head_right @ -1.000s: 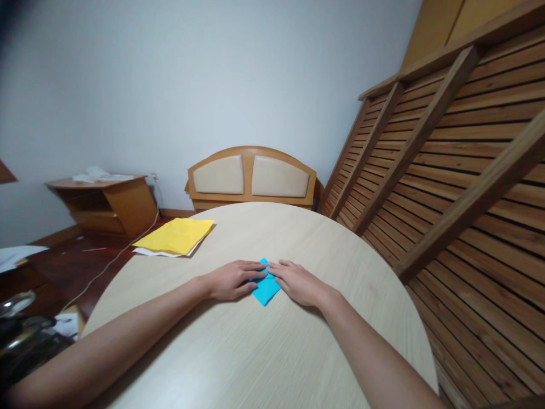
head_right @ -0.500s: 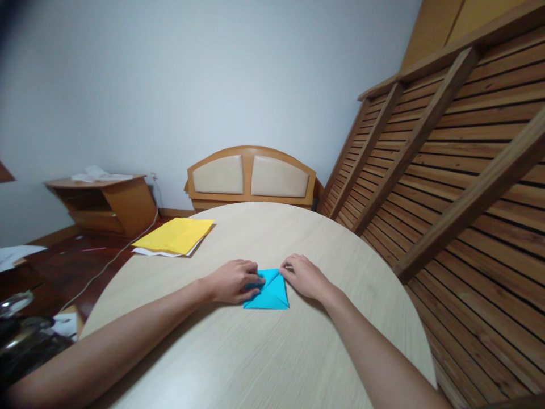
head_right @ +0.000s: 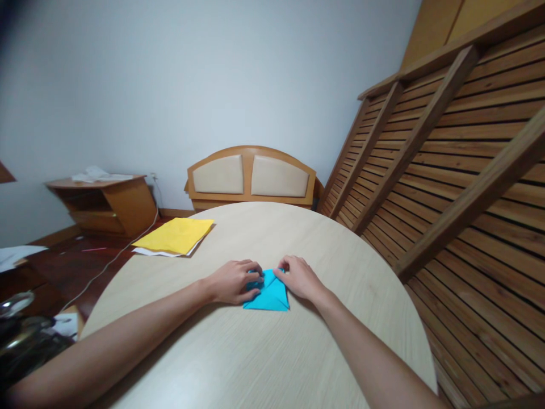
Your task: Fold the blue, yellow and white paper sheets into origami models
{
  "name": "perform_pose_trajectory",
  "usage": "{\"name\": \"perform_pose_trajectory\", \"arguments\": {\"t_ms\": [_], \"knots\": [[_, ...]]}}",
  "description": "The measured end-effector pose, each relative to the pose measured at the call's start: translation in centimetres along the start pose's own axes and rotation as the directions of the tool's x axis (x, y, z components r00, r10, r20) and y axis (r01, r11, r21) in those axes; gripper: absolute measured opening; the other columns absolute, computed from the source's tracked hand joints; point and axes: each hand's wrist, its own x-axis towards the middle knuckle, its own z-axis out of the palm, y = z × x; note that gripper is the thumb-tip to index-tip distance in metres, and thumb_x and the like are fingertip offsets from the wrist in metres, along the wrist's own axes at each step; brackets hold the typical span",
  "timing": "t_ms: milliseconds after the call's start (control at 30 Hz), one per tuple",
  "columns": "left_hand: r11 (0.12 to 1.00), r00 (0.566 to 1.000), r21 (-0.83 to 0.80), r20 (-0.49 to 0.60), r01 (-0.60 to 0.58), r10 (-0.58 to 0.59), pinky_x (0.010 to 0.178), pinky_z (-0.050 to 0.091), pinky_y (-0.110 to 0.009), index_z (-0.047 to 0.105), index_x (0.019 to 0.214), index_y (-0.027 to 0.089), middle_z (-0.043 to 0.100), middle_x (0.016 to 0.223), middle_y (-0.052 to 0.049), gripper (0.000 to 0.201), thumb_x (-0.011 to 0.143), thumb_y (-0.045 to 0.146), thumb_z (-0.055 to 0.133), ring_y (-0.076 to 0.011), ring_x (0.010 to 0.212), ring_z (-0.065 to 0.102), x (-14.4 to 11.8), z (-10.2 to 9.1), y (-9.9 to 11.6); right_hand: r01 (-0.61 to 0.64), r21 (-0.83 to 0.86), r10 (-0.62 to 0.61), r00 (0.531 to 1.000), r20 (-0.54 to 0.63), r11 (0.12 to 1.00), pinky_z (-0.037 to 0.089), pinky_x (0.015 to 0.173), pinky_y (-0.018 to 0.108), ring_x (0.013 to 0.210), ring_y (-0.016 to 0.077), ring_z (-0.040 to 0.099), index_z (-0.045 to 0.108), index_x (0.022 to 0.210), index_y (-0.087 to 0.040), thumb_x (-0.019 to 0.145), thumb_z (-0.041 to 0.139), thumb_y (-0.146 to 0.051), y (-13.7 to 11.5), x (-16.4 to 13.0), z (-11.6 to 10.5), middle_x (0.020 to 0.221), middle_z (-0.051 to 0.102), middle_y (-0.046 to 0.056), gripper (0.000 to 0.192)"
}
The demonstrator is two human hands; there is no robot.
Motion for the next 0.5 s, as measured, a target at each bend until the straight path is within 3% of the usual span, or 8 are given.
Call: {"name": "perform_pose_trajectory", "arguments": {"t_ms": [167,267,400,500], "knots": [[1.0,1.0,-0.027,-0.017,0.007,-0.007,0.087,0.054,-0.038,0.064,0.101,0.02,0.059,0.131,-0.009,0.025,0.09,0.039,0.053,-0.0244,0.103,0.064,0.01,-0.05,0.05,-0.062,0.171,0.061,0.998,0.013,0.983,0.044,0.062,0.027,0.072,0.0176,0.06,0.06,0.085,-0.019,0.079,0.067,-0.037,-0.24,0.05,0.24,0.079,0.068,0.002,0.02],[0.999,1.0,-0.051,-0.024,0.011,-0.012,0.09,0.054,-0.039,0.064,0.1,0.019,0.057,0.137,-0.01,0.025,0.09,0.039,0.054,-0.026,0.109,0.063,0.06,0.11,-0.02,-0.071,0.181,0.078,0.996,-0.031,0.981,0.046,0.065,0.027,0.074,0.0179,0.062,0.059,0.086,-0.019,0.075,0.071,-0.032,-0.18,0.08,0.52,0.082,0.068,0.002,0.021],[0.998,1.0,-0.06,-0.027,0.008,-0.01,0.091,0.053,-0.041,0.063,0.099,0.019,0.061,0.132,-0.01,0.024,0.089,0.039,0.055,-0.0268,0.11,0.062,0.16,0.28,-0.09,-0.106,0.043,0.108,0.993,-0.045,0.993,0.047,0.072,0.029,0.082,0.0202,0.065,0.064,0.092,-0.019,0.076,0.072,-0.037,-0.12,-0.15,0.44,0.087,0.07,0.005,0.025],[0.998,1.0,-0.06,-0.022,0.003,-0.004,0.091,0.052,-0.04,0.063,0.1,0.019,0.064,0.127,-0.009,0.024,0.089,0.038,0.055,-0.0265,0.108,0.062,0.22,0.23,-0.07,-0.122,-0.139,0.117,0.992,-0.046,0.983,0.047,0.078,0.034,0.089,0.0249,0.064,0.067,0.084,-0.018,0.078,0.07,-0.047,-0.31,-0.47,0.06,0.09,0.07,0.009,0.029]]}}
